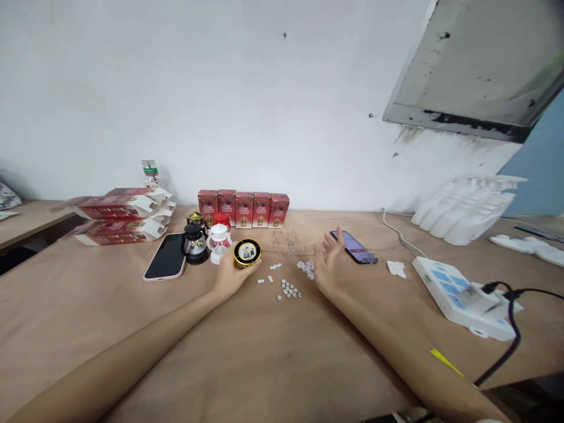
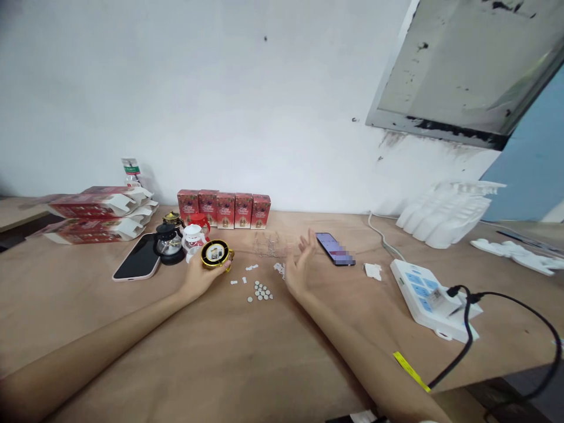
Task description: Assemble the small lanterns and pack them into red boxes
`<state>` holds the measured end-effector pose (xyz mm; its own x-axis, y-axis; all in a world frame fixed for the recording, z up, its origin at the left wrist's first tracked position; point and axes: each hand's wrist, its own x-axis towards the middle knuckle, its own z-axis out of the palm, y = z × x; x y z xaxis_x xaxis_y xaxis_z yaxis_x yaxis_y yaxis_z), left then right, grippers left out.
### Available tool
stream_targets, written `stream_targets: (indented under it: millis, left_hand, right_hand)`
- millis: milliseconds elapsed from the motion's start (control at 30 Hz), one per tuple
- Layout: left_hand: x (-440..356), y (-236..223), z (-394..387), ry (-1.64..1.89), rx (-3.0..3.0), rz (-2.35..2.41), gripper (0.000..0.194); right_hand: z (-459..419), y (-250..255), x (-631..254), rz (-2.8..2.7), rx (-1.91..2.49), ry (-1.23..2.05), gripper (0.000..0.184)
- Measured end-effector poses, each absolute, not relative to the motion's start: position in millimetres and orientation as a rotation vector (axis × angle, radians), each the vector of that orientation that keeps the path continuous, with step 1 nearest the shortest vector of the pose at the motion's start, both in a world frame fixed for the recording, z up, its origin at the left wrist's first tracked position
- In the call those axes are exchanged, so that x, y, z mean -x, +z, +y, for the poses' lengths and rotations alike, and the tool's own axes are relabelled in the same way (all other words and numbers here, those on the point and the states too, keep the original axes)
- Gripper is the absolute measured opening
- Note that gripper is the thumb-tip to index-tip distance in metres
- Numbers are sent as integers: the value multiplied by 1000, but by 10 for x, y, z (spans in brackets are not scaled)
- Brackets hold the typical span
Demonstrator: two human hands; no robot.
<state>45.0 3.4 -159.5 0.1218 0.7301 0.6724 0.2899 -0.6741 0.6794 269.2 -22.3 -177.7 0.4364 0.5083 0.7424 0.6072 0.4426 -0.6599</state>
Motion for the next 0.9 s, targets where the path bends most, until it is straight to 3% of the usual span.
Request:
stream_targets:
  millis: [100, 267, 467, 600, 800, 900]
  left_hand:
    - [-446, -1582, 1, 1599, -2107, 945, 30]
    - [-428, -1564, -44, 1474, -2323, 815, 28]
    - [-411, -1562, -54, 1396, -2379, 769, 36]
    - [-410, -1552, -61, 1370, -2353, 805, 36]
    - [-423, -1542, -51, 1449, -2300, 851, 27]
    - [-429, -1561, -20, 1518, -2240, 906, 25]
  right_hand:
    - [-204, -1809, -2786, -1272, 1178, -261, 52]
    - [-251, -1838, -2728, -1874, 982, -583, 35]
    - [-244, -1812, -2664, -2134, 1090, -572, 22]
    - [-268, -1794, -2663, -2156, 1306, -499, 23]
    - [-324, -1744, -2592, -1984, 1650, -512, 42]
    - [-349, -1715, -2558, -1957, 1849, -466, 40]
